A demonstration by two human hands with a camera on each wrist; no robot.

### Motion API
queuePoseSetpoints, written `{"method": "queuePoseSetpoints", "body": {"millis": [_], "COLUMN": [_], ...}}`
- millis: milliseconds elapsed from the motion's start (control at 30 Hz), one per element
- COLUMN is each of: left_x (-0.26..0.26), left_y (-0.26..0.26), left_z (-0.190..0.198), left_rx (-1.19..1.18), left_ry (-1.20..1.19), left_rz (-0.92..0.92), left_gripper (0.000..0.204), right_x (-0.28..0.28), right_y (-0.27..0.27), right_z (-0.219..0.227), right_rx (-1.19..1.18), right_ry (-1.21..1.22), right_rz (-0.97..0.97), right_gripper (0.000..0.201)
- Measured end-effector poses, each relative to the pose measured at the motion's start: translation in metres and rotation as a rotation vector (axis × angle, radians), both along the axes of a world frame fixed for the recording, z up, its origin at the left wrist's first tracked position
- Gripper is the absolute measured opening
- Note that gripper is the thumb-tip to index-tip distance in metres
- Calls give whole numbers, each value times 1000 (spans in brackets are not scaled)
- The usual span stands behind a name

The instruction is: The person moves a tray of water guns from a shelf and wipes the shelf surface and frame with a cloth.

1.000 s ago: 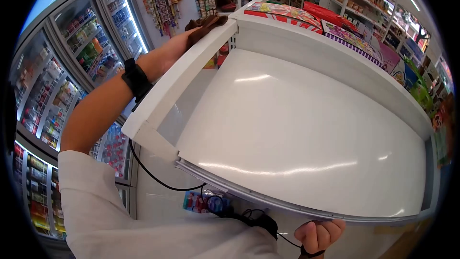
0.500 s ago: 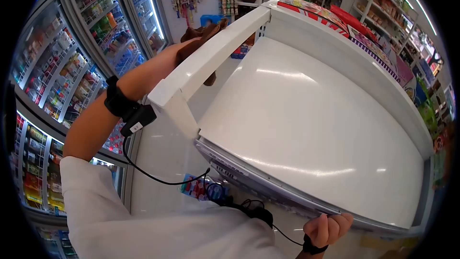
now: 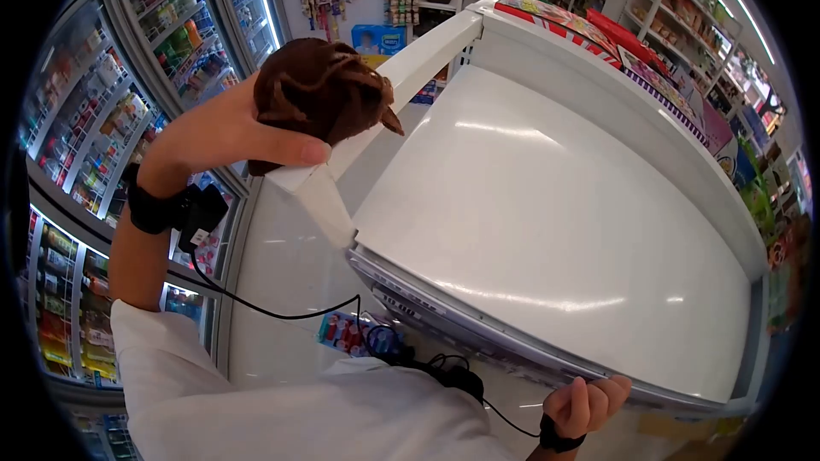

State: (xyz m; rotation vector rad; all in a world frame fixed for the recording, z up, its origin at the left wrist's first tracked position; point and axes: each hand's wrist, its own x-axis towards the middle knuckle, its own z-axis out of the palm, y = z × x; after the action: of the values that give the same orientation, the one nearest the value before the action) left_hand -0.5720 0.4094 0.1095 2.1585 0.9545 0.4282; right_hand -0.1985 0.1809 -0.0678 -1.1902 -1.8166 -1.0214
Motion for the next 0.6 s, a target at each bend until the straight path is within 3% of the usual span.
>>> {"method": "queuePoseSetpoints", "body": {"millis": [67, 133, 200, 300, 467, 600], "left_x": [-6, -10, -9, -2, 6, 22], "left_y": [13, 17, 18, 20, 31, 30], "left_z": [-6, -10, -2, 9, 6, 17], "left_rx": [-382, -595, -382, -324, -311, -238], "left_ry": [-319, -459, -239, -76, -75, 55], "left_rz": [-174, -117, -141, -93, -111, -213], "left_gripper": [65, 61, 62, 63, 65, 62], "right_x": [1, 3, 2, 1, 2, 5], "right_y": [-2, 0, 0, 0, 0, 6], "right_z": [-2, -3, -4, -2, -2, -5], "right_rx": [4, 8, 1, 3, 25, 78], "right_ry": [-7, -11, -11, -8, -15, -26], "right_rz": [-3, -2, -10, -6, 7, 40], "right_gripper": [27, 27, 25, 24, 24, 26]}}
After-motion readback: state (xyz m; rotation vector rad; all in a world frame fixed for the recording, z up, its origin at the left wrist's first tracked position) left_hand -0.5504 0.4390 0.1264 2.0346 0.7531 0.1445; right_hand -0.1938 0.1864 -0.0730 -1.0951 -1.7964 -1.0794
